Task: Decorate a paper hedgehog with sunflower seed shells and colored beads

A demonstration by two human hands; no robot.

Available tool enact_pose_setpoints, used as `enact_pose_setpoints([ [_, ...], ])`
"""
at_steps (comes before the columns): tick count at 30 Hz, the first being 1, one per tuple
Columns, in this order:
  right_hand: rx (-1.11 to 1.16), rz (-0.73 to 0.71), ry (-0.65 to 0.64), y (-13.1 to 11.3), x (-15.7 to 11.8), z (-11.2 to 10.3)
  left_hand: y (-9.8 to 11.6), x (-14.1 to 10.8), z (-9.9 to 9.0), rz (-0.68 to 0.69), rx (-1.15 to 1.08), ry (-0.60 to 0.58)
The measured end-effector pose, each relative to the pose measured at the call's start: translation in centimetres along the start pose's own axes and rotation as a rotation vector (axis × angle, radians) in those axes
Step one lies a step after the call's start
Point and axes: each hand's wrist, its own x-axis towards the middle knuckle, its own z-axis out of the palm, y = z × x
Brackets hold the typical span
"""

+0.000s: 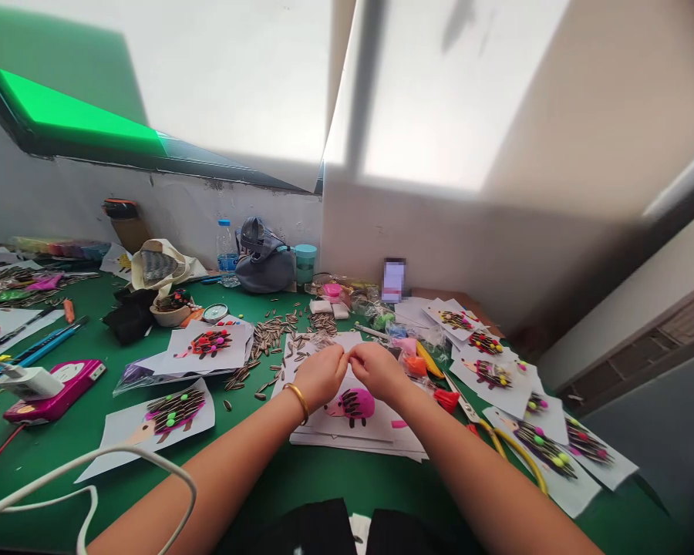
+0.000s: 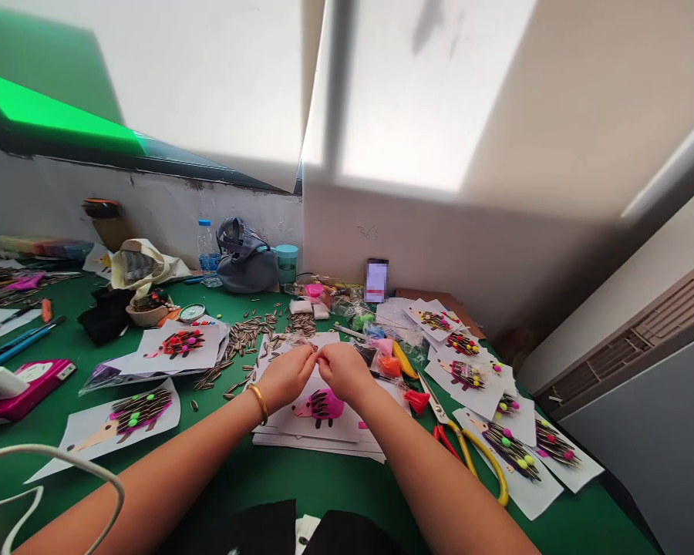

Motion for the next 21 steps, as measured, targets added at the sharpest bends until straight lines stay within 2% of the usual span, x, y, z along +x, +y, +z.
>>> enact_pose_setpoints([
  [5, -0.05, 0.08, 0.042, 0.1, 0.8, -0.3, 0.1, 2.0, -0.2, -0.109, -0.066, -0.039],
  [10, -0.138, 0.146, 0.044, 0.7, 0.7, 0.9, 0.1, 3.2, 0.7, -0.117, -0.066, -0.085],
  [16, -0.157, 0.145, 0.027, 1.4, 0.5, 1.9, -0.7, 3.1, 0.9, -0.081, 0.001, -0.155],
  [21, -0.166, 0.139, 0.029, 2.0, 0.1, 1.7, -2.1, 2.4, 0.6, -0.072, 0.109, -0.161],
])
